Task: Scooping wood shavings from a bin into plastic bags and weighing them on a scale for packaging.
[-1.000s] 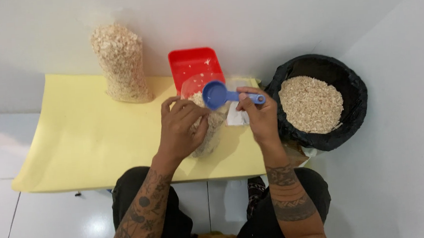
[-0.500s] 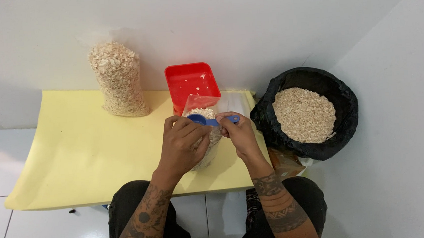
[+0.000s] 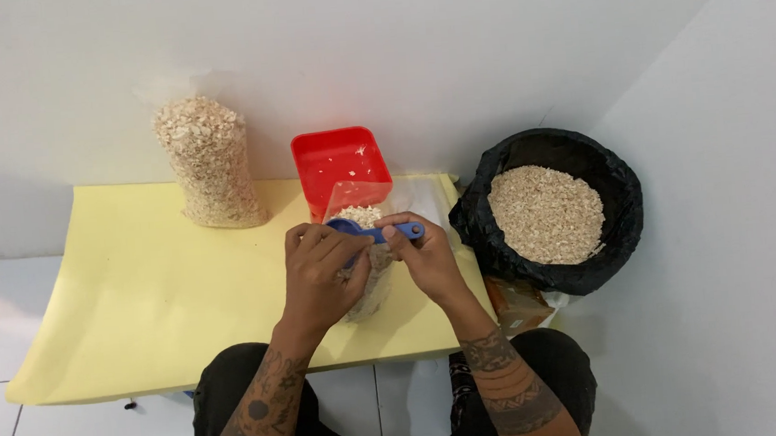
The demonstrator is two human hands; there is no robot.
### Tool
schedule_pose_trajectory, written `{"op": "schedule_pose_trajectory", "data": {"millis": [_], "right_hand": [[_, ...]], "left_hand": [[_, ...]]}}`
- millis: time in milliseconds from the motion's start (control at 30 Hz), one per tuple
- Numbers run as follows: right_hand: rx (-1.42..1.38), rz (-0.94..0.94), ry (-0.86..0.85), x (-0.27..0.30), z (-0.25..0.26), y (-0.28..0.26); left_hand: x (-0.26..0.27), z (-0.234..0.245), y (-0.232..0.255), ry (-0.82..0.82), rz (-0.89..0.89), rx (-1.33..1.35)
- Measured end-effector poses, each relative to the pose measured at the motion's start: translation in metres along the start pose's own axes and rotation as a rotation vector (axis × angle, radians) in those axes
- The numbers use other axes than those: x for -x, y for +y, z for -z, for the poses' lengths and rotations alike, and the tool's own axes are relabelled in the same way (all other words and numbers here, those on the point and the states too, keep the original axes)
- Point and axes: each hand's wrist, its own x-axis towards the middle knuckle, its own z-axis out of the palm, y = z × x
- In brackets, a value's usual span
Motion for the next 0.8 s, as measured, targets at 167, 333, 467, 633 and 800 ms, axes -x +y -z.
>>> {"op": "schedule_pose_trajectory", "data": {"millis": [167, 333, 467, 633, 800], "right_hand": [[0.056, 0.141, -0.059, 0.005, 0.013, -0.027], [0.096, 0.178, -0.086, 0.002, 0.026, -0.024], [0.161, 0.298, -0.139, 0.002, 0.023, -0.039], [0.238, 0.330, -0.188, 0.008, 0.024, -0.045], [0.192, 0.273, -0.110, 0.009, 0.029, -0.032]], "left_hand": [[-0.005, 0.003, 0.006, 0.015, 0.024, 0.006], [-0.004, 0.003, 0.005, 0.000, 0.055, 0.025], [-0.002, 0.001, 0.002, 0.028, 0.045, 0.021], [-0.004, 0.001, 0.005, 0.032, 0.057, 0.032], [0.004, -0.004, -0.003, 0.031, 0.057, 0.009]]}}
